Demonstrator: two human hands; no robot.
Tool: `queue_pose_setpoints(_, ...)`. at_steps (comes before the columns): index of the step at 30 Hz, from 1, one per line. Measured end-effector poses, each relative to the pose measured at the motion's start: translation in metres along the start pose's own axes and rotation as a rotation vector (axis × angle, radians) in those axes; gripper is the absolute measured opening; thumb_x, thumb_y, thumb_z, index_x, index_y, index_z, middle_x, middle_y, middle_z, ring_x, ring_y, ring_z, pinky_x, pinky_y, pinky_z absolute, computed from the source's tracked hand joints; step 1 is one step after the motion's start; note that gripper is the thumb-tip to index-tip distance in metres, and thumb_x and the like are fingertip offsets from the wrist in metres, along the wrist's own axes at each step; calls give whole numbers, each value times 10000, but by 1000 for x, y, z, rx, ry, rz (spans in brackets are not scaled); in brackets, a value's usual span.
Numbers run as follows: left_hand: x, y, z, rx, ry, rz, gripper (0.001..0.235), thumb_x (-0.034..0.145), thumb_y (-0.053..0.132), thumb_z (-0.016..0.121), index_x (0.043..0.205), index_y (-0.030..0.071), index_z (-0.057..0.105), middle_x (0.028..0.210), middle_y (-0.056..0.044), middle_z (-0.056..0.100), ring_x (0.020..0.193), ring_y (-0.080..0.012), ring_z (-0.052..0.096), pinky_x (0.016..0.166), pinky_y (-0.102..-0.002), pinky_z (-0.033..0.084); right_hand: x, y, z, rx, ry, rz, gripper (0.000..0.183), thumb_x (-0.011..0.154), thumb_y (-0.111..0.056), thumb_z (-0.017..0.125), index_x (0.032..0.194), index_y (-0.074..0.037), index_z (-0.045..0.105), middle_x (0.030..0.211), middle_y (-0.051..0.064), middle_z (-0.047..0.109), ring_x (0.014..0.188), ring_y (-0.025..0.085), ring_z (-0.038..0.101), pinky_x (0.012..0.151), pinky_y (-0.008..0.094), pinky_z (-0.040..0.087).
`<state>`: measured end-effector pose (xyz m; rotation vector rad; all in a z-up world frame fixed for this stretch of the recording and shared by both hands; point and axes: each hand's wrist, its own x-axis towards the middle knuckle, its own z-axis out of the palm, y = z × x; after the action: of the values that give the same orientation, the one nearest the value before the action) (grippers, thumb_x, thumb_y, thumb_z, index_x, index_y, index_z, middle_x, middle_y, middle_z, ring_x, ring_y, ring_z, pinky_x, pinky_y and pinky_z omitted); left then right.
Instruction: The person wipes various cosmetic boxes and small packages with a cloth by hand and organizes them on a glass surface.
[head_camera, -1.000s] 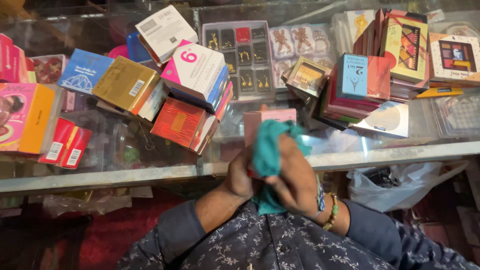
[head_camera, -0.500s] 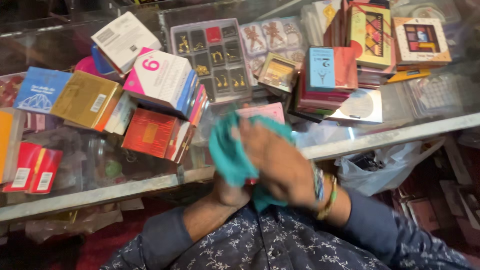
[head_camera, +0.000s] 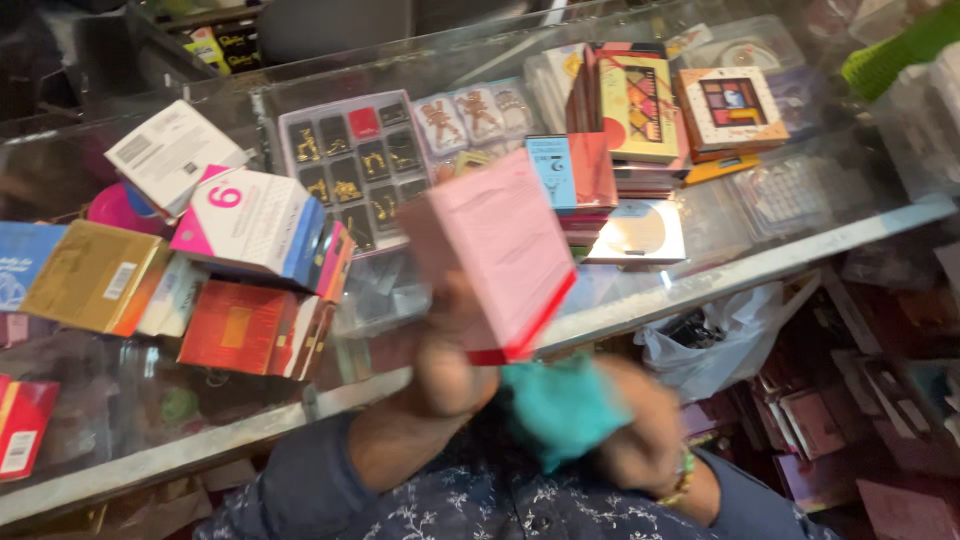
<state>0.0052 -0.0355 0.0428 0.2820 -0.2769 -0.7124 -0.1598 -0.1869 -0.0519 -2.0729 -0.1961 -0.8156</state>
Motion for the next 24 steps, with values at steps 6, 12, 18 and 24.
queue_pose_setpoints(6,34,-68,16,1319,-564,366,1137,758,333,869,1623,184,145,1476,-126,368,1380,-325,449,1174,-477,424,4,-3,-55,62,322,545,847,878,-196,683,1600,-7,283,1581,178,425,1431,241,466,1180,412,366)
queue_pose_setpoints(12,71,-156,8,1844,-634,331,1110,687,384,836,1613,156,267,1516,-249,373,1431,-467,381,1216,-609,302,-3,20,-94,367,509,764,633,911,-205,639,1463,62,483,1356,176,600,1229,268,583,1098,408,442)
queue_pose_setpoints(18,55,-163,-26,1998,-704,122,892,685,435,777,1477,126,505,1529,-324,350,1449,-481,342,1200,-631,225,-15,35,-84,742,620,1021,604,847,-210,600,1411,-10,518,1298,107,649,1154,239,658,1015,402,511)
queue_pose_setpoints(24,27,-117,-50,2047,-675,-56,961,641,478,839,1466,107,515,1529,-330,321,1447,-483,316,1203,-617,200,-21,34,-54,1078,336,1231,570,860,-209,612,1371,31,526,1219,220,681,1030,329,702,917,467,566)
